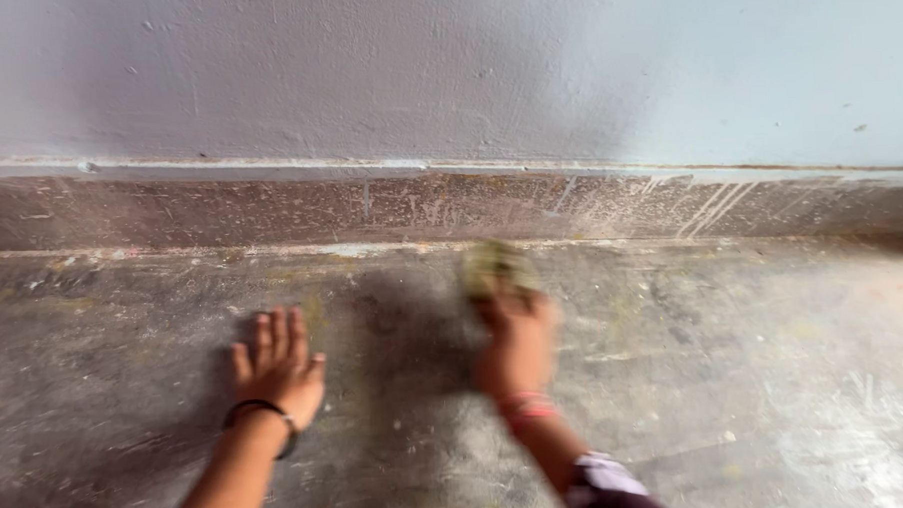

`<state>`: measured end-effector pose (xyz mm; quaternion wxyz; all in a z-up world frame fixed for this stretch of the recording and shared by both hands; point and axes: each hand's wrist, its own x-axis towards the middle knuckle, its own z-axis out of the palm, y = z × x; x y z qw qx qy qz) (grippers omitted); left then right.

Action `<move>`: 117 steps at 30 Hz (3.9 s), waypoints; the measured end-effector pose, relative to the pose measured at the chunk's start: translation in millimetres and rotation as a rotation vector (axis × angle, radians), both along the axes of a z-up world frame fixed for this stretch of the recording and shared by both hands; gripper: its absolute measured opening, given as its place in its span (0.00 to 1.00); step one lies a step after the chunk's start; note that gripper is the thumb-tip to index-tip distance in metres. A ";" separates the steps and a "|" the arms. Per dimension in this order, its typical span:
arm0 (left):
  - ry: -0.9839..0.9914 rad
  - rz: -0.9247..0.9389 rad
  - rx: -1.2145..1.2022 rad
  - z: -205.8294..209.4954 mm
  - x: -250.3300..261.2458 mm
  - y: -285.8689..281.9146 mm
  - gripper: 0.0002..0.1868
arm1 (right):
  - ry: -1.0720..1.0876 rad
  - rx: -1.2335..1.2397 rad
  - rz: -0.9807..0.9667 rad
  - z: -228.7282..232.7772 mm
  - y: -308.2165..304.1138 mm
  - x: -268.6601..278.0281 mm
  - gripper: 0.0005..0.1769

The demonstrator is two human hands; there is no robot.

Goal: The person wipes the floor along the baseboard with a cloth, then cleans a pair of brown flip-flops and a pair of beige slides from a pile of footwear. They wipe the soles and straps of each shoe and place the cleaned pair of flip-flops in a corner.

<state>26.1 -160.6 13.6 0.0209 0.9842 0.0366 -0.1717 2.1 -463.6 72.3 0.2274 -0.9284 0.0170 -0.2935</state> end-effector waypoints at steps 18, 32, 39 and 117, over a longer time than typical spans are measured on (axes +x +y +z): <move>-0.095 -0.018 0.020 -44.4 5.2 -10.5 0.46 | 0.409 -0.288 -0.109 -62.4 -66.7 83.6 0.15; -0.162 -0.025 -0.096 -42.3 6.1 -14.5 0.45 | 0.308 -0.126 0.048 23.6 -100.3 -74.4 0.29; -0.054 -0.021 -0.101 -12.3 -4.7 -18.6 0.38 | 0.310 -0.412 0.500 -10.3 20.6 -104.3 0.29; 0.279 -0.123 0.042 -18.0 -20.9 -295.9 0.47 | 0.126 0.274 -0.901 -49.9 -493.9 -62.0 0.39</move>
